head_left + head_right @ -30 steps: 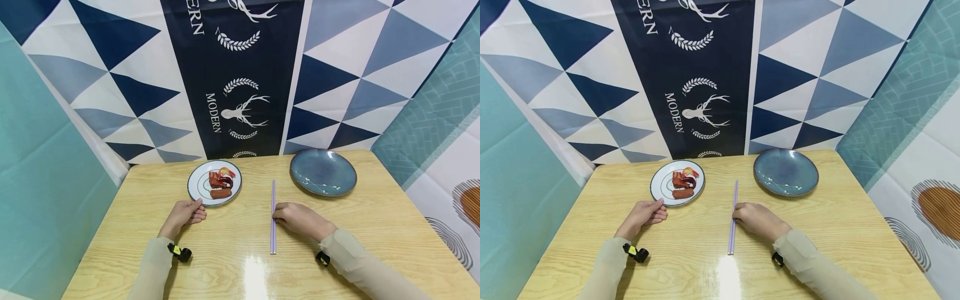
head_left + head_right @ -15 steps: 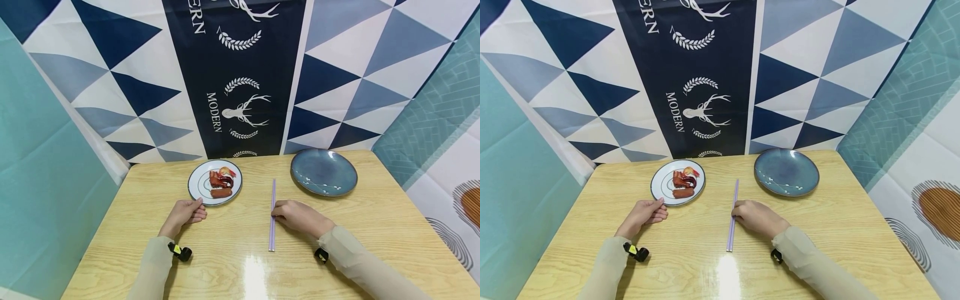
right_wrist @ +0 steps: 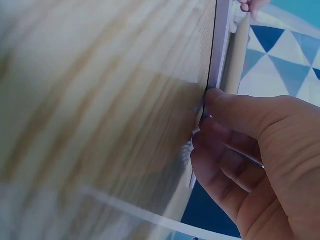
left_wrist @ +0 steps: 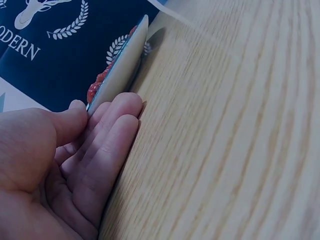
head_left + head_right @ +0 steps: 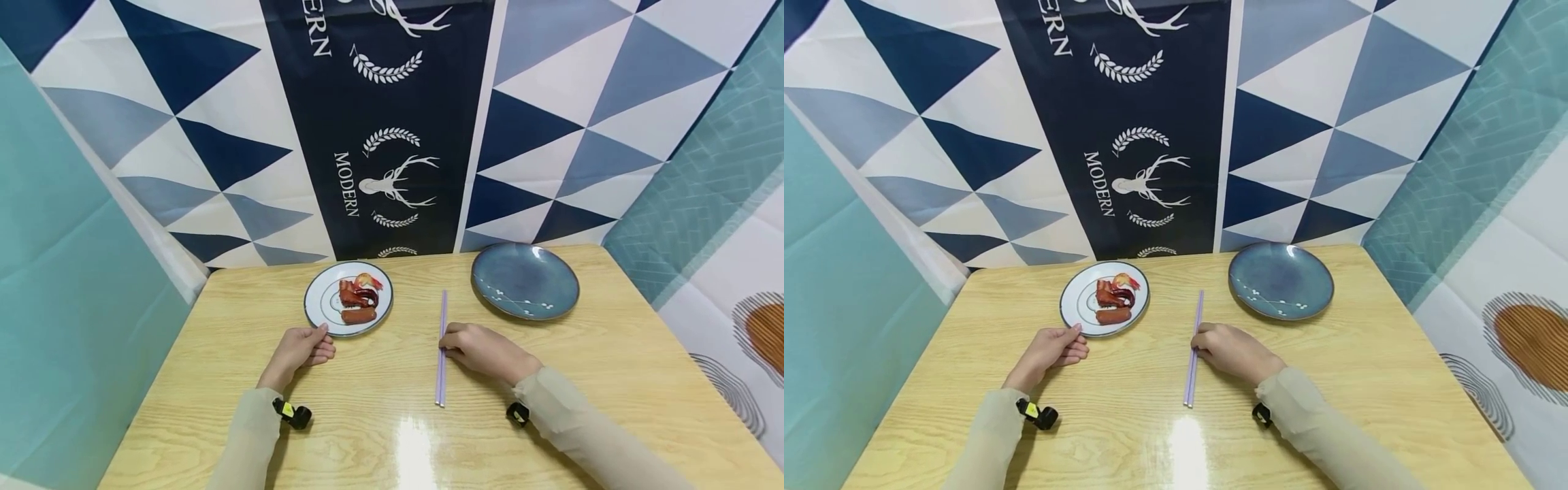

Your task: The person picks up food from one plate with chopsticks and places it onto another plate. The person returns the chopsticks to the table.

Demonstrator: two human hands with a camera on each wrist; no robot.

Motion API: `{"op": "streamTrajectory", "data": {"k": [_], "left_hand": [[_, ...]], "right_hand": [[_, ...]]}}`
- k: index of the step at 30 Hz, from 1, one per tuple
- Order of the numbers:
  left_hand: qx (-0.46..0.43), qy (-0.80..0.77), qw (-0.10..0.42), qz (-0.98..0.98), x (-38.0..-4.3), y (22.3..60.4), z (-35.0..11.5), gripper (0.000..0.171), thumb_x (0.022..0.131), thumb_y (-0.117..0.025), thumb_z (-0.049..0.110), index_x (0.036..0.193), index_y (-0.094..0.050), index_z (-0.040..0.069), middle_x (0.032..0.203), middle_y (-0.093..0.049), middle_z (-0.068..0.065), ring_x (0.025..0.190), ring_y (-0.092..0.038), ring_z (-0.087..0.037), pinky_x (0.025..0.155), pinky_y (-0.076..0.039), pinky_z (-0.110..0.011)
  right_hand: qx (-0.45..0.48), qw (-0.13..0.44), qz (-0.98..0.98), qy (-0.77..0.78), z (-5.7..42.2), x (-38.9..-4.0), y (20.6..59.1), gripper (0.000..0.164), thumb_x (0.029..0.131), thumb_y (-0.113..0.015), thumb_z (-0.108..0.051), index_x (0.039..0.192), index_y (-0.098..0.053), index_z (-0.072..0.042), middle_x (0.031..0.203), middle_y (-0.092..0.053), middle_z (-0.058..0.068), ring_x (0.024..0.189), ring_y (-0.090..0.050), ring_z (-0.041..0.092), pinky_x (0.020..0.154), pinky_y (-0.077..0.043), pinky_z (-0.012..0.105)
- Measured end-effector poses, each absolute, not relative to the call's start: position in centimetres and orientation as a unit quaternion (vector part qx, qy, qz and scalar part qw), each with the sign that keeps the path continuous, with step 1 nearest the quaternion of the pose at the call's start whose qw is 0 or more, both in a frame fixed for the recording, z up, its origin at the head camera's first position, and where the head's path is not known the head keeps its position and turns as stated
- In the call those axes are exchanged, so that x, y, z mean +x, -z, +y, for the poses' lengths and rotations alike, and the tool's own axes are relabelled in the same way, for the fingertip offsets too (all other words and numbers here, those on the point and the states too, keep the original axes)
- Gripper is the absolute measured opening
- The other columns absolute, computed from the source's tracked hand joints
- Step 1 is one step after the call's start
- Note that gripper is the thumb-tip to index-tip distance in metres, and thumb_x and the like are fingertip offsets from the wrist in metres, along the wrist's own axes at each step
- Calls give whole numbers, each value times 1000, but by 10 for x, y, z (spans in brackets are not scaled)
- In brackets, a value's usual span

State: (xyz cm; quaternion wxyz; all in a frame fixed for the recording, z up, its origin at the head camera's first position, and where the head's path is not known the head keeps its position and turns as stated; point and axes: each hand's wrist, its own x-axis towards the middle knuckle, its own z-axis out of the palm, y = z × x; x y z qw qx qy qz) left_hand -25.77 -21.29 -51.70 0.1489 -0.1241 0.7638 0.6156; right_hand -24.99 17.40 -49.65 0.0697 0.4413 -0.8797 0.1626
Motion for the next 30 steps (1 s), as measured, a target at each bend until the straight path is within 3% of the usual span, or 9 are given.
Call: {"op": "streamTrajectory", "data": {"k": [10, 20, 25, 30], "left_hand": [[-130, -605, 134, 774, -246, 512, -218, 43, 107, -57, 35, 104, -72, -5, 84, -76, -7, 73, -74, -11, 71, -65, -25], [-108, -543, 86, 828, -237, 504, -212, 37, 105, -60, 32, 93, -76, 0, 77, -74, -7, 60, -68, -13, 50, -56, -25], [-80, -473, 30, 877, -227, 501, -204, 34, 102, -66, 33, 85, -78, 7, 72, -73, -4, 56, -65, -14, 48, -55, -26], [-49, -416, -51, 907, -218, 495, -193, 25, 98, -71, 34, 90, -79, 11, 76, -74, -2, 64, -64, -12, 56, -53, -24]], "right_hand": [[409, 59, -892, -182, 165, -245, 497, 10, 93, -76, -7, 102, -78, -10, 97, -71, 2, 88, -70, 10, 75, -62, 24], [339, 59, -917, -203, 148, -245, 494, 15, 96, -66, 1, 102, -78, -4, 96, -72, 6, 90, -72, 19, 76, -63, 32], [278, 56, -929, -239, 146, -244, 491, 13, 98, -65, -6, 103, -78, -5, 95, -73, 4, 89, -69, 16, 80, -62, 35], [249, 80, -930, -258, 149, -241, 490, 15, 96, -72, -14, 106, -77, -4, 96, -72, 5, 89, -67, 19, 83, -62, 39]]}}
